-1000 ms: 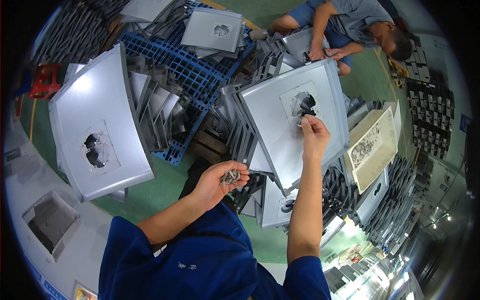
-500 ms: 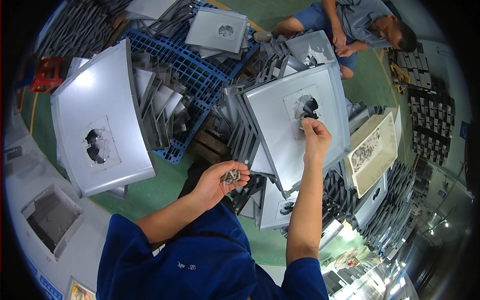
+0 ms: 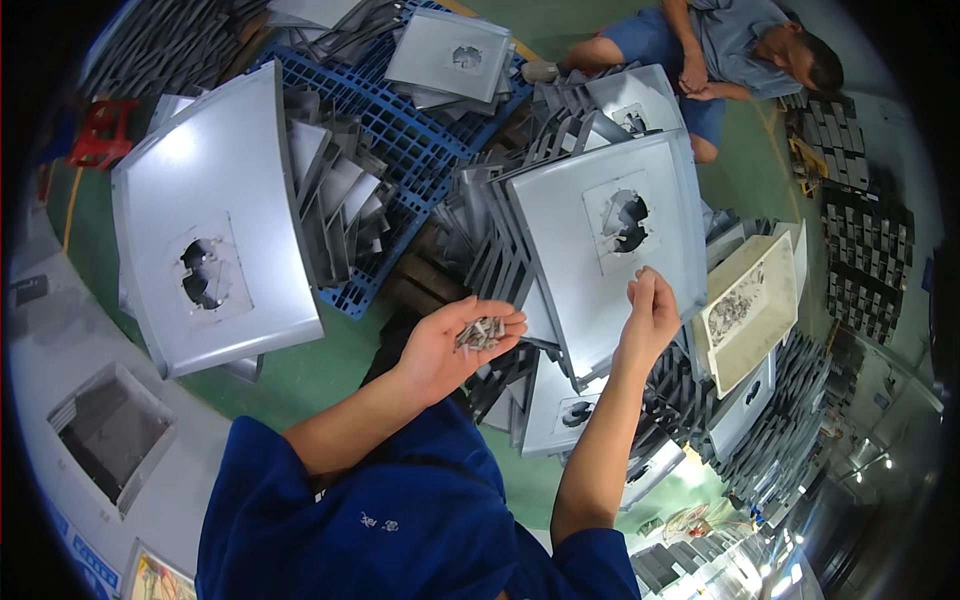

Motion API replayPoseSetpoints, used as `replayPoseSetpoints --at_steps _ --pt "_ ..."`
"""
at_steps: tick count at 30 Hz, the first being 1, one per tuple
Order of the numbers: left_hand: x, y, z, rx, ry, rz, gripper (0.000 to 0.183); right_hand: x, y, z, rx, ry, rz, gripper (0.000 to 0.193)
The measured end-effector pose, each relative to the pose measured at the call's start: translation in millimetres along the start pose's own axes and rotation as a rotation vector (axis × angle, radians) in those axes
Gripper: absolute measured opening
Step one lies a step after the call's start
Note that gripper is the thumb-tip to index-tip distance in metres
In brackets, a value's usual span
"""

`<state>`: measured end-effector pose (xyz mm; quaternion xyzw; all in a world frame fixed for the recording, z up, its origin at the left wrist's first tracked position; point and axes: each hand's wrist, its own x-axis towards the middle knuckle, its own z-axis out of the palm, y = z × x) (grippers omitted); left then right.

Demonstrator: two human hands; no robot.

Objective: The person picks small metal fasteners from their palm and places them into holes on large metal plates by hand.

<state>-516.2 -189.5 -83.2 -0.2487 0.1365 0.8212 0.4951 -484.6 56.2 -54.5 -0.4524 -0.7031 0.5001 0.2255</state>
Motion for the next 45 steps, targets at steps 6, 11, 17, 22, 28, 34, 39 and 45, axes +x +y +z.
replayPoseSetpoints --at_steps 6,11,17,22,28,34,39,45 --pt "3 4 16 -0.098 -0.105 0.025 0.051 -80 -20 -2 -0.119 -0.327 -0.206 0.012" --pt "3 0 19 -0.149 -0.171 0.029 0.054 -112 -31 7 -0.181 -0.473 -0.237 0.012" --pt "1 -5 18 -0.112 -0.203 0.013 0.056 -123 -34 16 -0.194 -0.500 -0.344 0.013" --pt "-1 -9 22 -0.044 -0.152 -0.059 0.056 -126 -31 25 -0.283 -0.468 -0.477 0.016" --pt "-1 -13 23 0.061 -0.114 -0.066 0.057 -122 -35 27 -0.433 -0.535 -0.386 0.010" --pt "0 -15 26 0.050 -0.079 -0.061 0.058 -120 -36 25 -0.486 -0.543 -0.406 0.009" --pt "4 -14 21 -0.006 -0.133 -0.076 0.059 -119 -34 20 -0.290 -0.543 -0.244 0.009" --pt "8 -11 27 -0.026 -0.120 -0.059 0.060 -109 -36 12 -0.225 -0.546 -0.230 0.009"
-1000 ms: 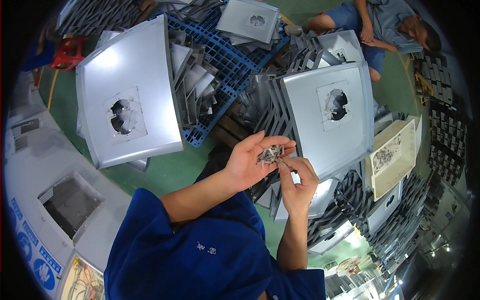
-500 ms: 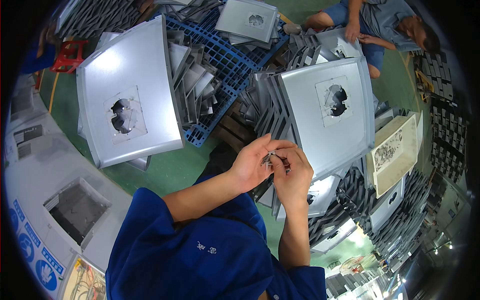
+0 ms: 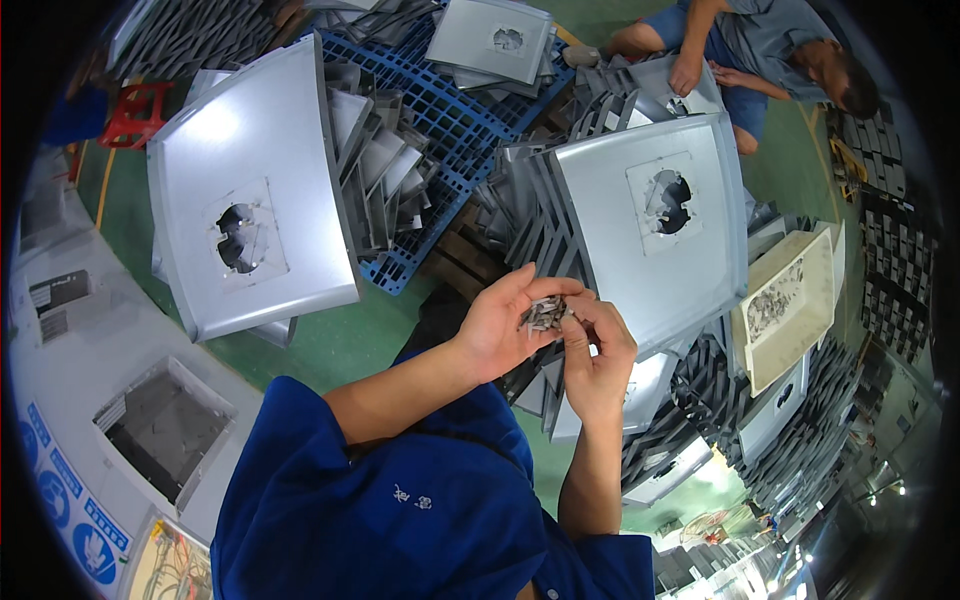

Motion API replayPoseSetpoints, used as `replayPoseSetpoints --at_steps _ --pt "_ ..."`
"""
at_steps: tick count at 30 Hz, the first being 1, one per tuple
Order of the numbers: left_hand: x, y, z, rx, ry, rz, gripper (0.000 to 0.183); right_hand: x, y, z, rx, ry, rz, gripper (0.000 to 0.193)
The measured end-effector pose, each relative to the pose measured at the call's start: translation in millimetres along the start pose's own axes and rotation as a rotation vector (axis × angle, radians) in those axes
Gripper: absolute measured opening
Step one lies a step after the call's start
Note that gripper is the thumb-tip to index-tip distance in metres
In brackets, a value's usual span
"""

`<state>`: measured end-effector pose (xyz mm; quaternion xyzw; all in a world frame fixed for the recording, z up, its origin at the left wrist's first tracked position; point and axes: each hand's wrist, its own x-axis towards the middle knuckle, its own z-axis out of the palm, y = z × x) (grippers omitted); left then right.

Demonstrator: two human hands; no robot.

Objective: The person picks small metal fasteners from their palm and places them into holes on large metal plates by hand.

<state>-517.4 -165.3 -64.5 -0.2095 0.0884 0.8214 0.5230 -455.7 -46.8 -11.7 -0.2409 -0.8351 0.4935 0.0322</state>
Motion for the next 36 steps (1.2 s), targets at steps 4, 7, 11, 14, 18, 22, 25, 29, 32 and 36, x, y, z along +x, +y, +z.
replayPoseSetpoints --at_steps 4,7,11,14,18,22,25,29,32,36 --pt "0 -1 4 0.005 0.033 -0.028 0.053 -3 1 -5 0.122 0.044 0.002 0.009" --pt "-2 -1 -12 0.047 0.065 0.000 0.046 8 0 -15 0.131 0.078 -0.024 0.009" --pt "-11 1 -20 0.132 0.161 0.008 0.041 44 27 -39 0.033 0.275 -0.068 0.009" --pt "-16 3 -22 0.158 0.204 0.013 0.041 88 40 -50 0.056 0.366 -0.016 0.011" --pt "-18 2 -24 0.161 0.215 0.001 0.041 137 64 -54 0.002 0.413 -0.042 0.015" --pt "-22 1 -26 0.136 0.224 -0.003 0.040 159 82 -48 -0.098 0.379 -0.077 0.015" --pt "-24 1 -29 0.127 0.228 0.004 0.040 166 83 -46 -0.155 0.355 -0.129 0.016" --pt "-24 1 -31 0.123 0.223 0.009 0.039 170 80 -45 -0.209 0.339 -0.149 0.015" --pt "-24 1 -32 0.108 0.222 0.008 0.038 171 80 -44 -0.295 0.336 -0.134 0.014" --pt "-22 0 -32 0.106 0.207 0.014 0.037 168 80 -42 -0.330 0.335 -0.158 0.014"
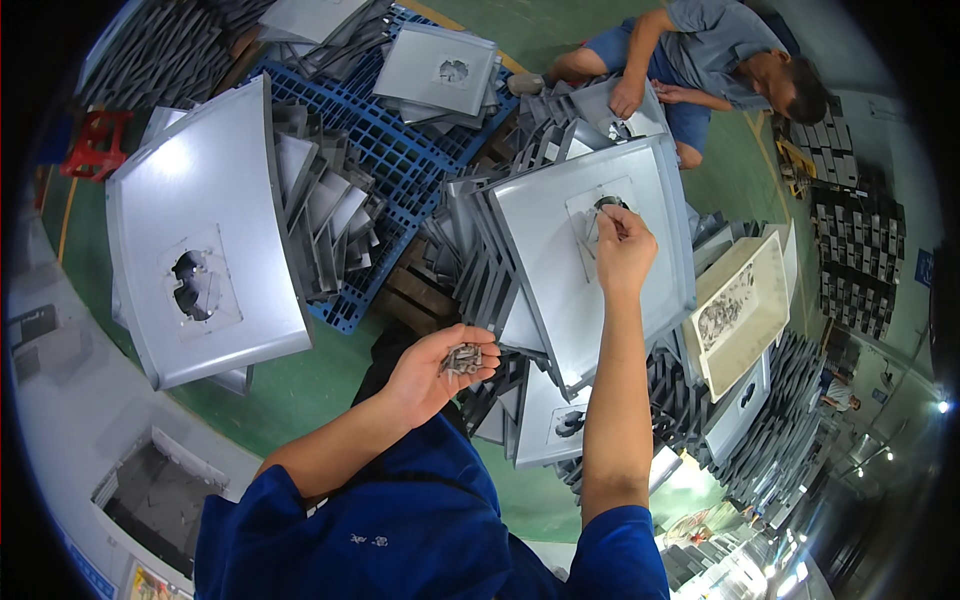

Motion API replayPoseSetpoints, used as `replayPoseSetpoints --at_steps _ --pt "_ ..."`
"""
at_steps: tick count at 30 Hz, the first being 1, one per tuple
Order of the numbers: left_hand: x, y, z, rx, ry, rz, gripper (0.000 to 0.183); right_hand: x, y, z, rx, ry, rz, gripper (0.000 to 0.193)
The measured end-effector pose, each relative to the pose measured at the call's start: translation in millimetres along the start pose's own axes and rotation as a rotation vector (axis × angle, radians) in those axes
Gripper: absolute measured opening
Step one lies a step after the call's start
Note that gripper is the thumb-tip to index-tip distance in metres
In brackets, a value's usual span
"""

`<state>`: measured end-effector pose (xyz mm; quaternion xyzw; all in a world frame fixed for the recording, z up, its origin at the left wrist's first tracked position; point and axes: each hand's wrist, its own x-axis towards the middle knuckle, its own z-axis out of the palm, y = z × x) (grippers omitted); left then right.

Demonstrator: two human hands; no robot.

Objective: The person picks small metal fasteners from their palm and places them into holes on large metal plates by hand.

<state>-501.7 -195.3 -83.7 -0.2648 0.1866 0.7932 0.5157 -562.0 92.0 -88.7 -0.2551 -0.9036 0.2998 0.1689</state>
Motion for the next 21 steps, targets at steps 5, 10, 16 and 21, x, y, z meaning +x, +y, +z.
replayPoseSetpoints --at_steps 5,10,16,21 --pt "1.2 1.0 4.1 -0.015 0.002 -0.007 0.036 -0.2 -0.9 -0.8 0.033 -0.002 0.042 0.014" --pt "0.9 2.9 8.1 -0.004 0.010 -0.007 0.036 0.0 -1.4 0.0 0.005 0.023 -0.004 0.011" --pt "0.2 3.0 7.8 0.034 0.017 -0.006 0.038 -2.8 -3.4 1.4 -0.054 0.034 -0.069 0.010" --pt "0.7 2.9 5.5 0.019 0.011 -0.008 0.038 -5.0 -1.2 0.5 0.003 0.060 -0.025 0.011"
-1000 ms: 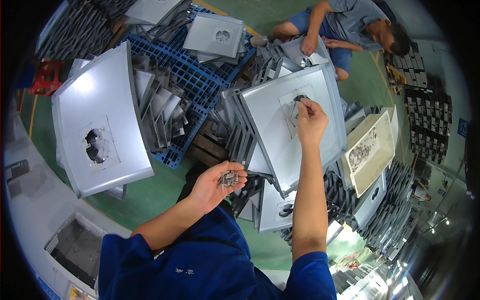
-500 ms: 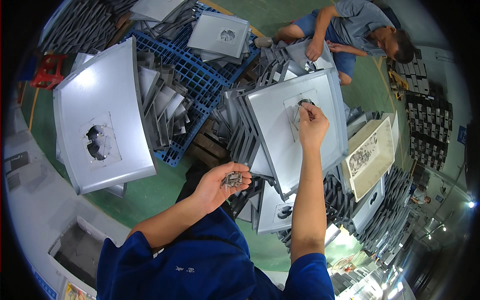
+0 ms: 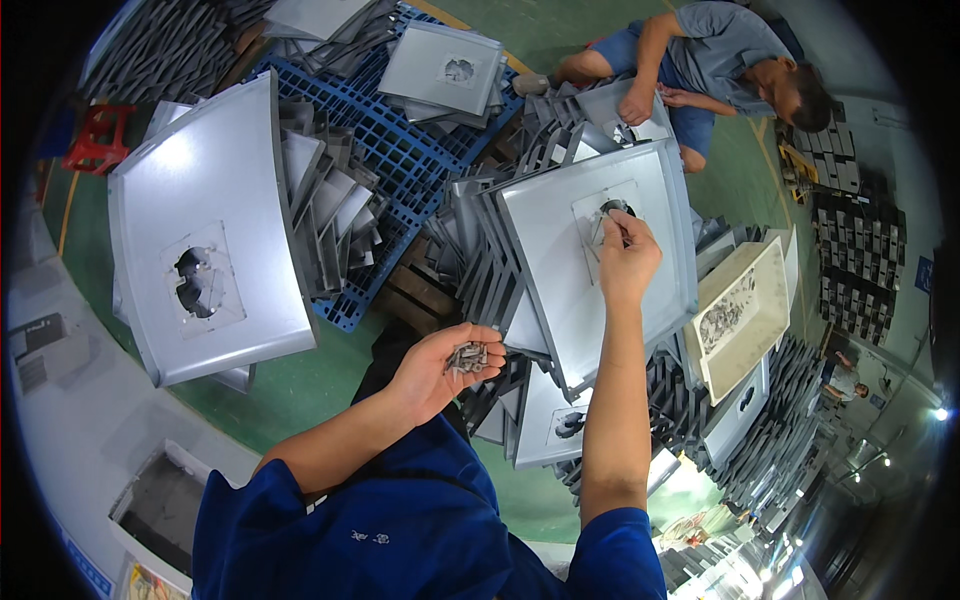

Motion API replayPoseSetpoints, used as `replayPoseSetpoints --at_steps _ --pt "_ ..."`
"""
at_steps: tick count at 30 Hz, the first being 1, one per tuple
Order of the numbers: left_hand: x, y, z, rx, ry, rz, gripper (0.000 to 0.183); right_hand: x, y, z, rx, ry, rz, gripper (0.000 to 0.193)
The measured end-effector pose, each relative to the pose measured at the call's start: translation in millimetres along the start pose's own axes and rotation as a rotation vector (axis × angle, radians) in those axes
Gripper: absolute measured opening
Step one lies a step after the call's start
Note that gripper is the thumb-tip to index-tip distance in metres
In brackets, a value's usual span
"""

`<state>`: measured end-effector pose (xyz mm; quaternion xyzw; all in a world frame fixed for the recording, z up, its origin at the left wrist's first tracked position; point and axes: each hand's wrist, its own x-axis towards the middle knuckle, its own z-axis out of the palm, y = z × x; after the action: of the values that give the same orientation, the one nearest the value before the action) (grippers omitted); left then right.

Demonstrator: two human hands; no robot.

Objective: The person picks small metal fasteners from their palm and places them into holes on large metal plates by hand.

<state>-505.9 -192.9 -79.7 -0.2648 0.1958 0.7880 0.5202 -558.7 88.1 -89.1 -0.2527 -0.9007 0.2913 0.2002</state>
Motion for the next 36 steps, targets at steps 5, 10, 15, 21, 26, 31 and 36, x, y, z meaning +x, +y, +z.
replayPoseSetpoints --at_steps 5,10,15,21,26,31,36 --pt "-1 1 0 0.000 0.002 0.003 0.038 2 1 2 0.020 -0.008 0.005 0.012" --pt "-1 2 1 0.004 0.011 0.008 0.038 5 6 1 -0.009 -0.018 0.029 0.012" --pt "-1 0 -2 -0.003 0.001 0.012 0.038 4 5 -1 -0.027 -0.023 0.009 0.011" --pt "0 -3 -3 -0.006 -0.016 0.011 0.038 5 -1 3 -0.017 -0.049 -0.042 0.011" --pt "6 -5 1 -0.062 -0.104 0.016 0.044 16 -6 -6 -0.255 -0.165 0.051 0.011" --pt "6 5 21 -0.116 -0.128 0.044 0.057 8 -29 -17 -0.095 -0.021 -0.116 0.013" --pt "6 10 30 -0.177 -0.134 0.064 0.058 -60 -82 -41 0.072 -0.317 -0.164 0.006"
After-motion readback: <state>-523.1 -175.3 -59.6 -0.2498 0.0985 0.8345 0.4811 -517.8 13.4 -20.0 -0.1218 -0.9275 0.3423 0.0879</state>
